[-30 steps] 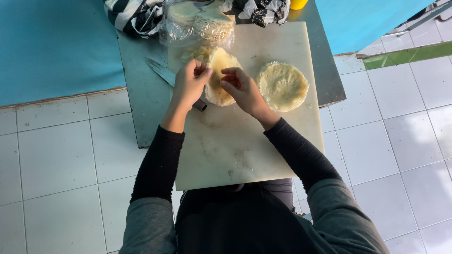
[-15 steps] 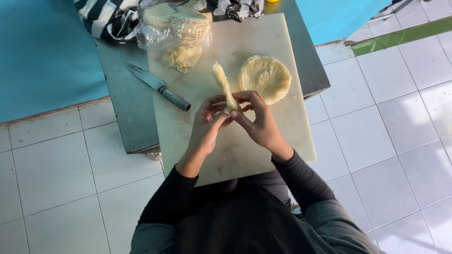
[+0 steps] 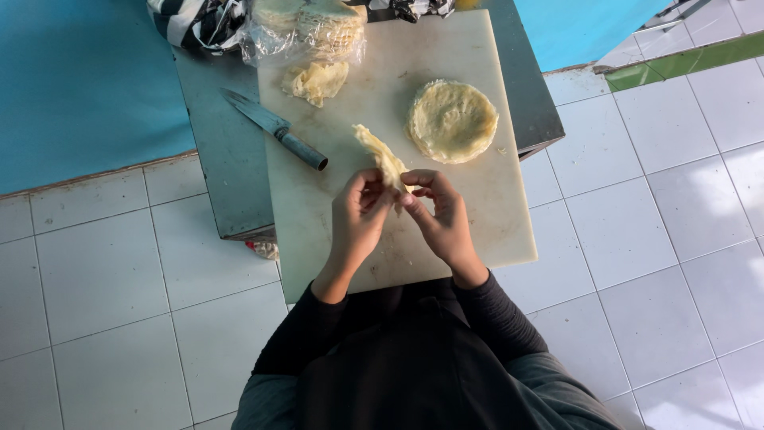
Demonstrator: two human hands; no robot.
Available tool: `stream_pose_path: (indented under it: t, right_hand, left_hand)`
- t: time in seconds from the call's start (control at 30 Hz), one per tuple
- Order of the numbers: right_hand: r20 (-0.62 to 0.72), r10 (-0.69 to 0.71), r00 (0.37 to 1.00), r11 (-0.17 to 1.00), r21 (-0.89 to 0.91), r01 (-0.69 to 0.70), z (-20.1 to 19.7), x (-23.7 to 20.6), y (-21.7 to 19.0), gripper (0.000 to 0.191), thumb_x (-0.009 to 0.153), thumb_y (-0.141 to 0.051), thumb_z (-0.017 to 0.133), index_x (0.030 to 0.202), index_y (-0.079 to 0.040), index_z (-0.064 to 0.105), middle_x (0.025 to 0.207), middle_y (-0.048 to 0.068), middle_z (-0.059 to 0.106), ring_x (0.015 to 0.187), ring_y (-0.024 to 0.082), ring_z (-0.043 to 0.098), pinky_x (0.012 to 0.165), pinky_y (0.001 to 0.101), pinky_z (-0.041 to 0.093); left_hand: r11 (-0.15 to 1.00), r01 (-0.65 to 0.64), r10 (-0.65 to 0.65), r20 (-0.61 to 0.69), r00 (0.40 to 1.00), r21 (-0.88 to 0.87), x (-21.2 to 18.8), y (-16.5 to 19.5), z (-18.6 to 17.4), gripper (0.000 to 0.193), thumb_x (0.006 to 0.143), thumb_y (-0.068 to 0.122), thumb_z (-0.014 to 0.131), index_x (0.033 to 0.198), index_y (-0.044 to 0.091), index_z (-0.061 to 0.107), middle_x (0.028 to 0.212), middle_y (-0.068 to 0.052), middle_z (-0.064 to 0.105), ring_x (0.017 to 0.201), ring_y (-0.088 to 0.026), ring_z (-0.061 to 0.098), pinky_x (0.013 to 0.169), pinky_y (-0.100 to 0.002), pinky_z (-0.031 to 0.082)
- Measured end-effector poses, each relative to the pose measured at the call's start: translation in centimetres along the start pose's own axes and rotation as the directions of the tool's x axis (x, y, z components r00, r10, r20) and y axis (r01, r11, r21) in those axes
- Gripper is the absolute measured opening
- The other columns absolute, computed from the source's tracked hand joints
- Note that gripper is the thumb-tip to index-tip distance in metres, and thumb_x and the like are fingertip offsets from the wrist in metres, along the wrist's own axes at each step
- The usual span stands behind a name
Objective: The person stretches thin dough sheets by hand, pulling their edges to widen them, and stacks the stretched sheets into a round pile on a cutting board. They then press the stack, cut it in half with a knife, and cut one half into smaller pieces.
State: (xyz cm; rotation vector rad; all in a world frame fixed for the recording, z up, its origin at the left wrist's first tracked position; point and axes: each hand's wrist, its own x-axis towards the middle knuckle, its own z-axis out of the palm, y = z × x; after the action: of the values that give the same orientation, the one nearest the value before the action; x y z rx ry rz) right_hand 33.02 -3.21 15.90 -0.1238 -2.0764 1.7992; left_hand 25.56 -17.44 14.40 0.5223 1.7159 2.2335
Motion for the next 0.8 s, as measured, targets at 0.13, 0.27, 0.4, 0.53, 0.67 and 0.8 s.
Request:
stream_pose_path:
  t: [0.13, 0.27, 0.4, 0.53, 0.67, 0.8]
  right_hand:
    - [-0.148, 0.058, 0.987, 0.998, -0.017, -0.061, 0.1, -0.1, 1.9, 0.019, 0.097, -0.007, 0.075, 0.111, -0.001, 0.066, 0.104, 0.004, 0.071, 0.091, 0.010, 0.067, 0.082, 0.0276, 0.056]
    - [-0.227, 0.085, 0.970, 0.996, 0.001, -0.087, -0.6, 0.5, 2.7, 0.012, 0.103, -0.005, 0.066, 0.113, -0.001, 0.063, 0.102, 0.003, 0.066, 0.087, 0.008, 0.059, 0.079, 0.0236, 0.053]
    - [-0.107, 0.046, 0.993, 0.998, 0.050, -0.040, -1.2, 0.4, 1.8, 0.012, 0.103, -0.005, 0.069, 0.113, 0.000, 0.063, 0.102, 0.004, 0.067, 0.091, 0.008, 0.062, 0.083, 0.0243, 0.054]
    - [-0.089, 0.078, 0.993, 0.997, -0.020, -0.080, -0.9, 0.2, 1.3, 0.014, 0.095, -0.002, 0.070, 0.108, 0.000, 0.064, 0.100, 0.003, 0.070, 0.090, 0.006, 0.064, 0.081, 0.0245, 0.055]
    - [-0.145, 0.196, 0.970, 0.981, 0.016, -0.196, -1.4, 1.1, 2.3, 0.005, 0.103, -0.003, 0.067, 0.107, 0.000, 0.065, 0.095, 0.002, 0.067, 0.085, 0.005, 0.059, 0.076, 0.0252, 0.051]
    - [-0.118, 0.173, 0.978, 0.955, 0.261, -0.137, -2.1, 2.0, 3.6, 0.007, 0.107, 0.000, 0.059, 0.113, 0.000, 0.063, 0.103, 0.001, 0.067, 0.094, 0.006, 0.061, 0.087, 0.0244, 0.052]
  left_hand:
    - [0.997, -0.063, 0.061, 0.038, 0.997, 0.045, -0.6, 0.6, 1.1, 0.013, 0.100, 0.001, 0.068, 0.110, -0.006, 0.063, 0.100, -0.007, 0.074, 0.091, -0.009, 0.071, 0.080, -0.023, 0.058]
    - [0.997, -0.027, 0.025, 0.031, 0.999, 0.066, -0.9, 0.9, 1.7, 0.011, 0.100, 0.000, 0.068, 0.108, -0.007, 0.064, 0.097, -0.008, 0.073, 0.087, -0.009, 0.069, 0.075, -0.023, 0.056]
    - [0.999, -0.039, 0.039, 0.001, 0.999, 0.002, -0.9, 0.8, 1.7, 0.012, 0.099, 0.000, 0.066, 0.109, -0.007, 0.064, 0.100, -0.008, 0.073, 0.092, -0.009, 0.072, 0.079, -0.022, 0.058]
    - [0.999, -0.038, 0.038, -0.005, 0.999, -0.005, -0.9, 0.3, 1.6, 0.012, 0.099, 0.000, 0.068, 0.108, -0.007, 0.064, 0.101, -0.009, 0.074, 0.092, -0.009, 0.070, 0.081, -0.022, 0.058]
    - [0.999, -0.038, 0.038, 0.004, 0.999, 0.036, -1.2, -0.5, 1.1, 0.013, 0.100, 0.003, 0.067, 0.108, -0.006, 0.064, 0.101, -0.007, 0.072, 0.092, -0.008, 0.069, 0.081, -0.022, 0.056]
    - [0.998, 0.052, -0.052, 0.002, 0.999, 0.036, -1.4, -1.0, 0.2, 0.016, 0.103, 0.006, 0.066, 0.114, -0.006, 0.063, 0.100, -0.008, 0.068, 0.089, -0.010, 0.065, 0.078, -0.024, 0.054]
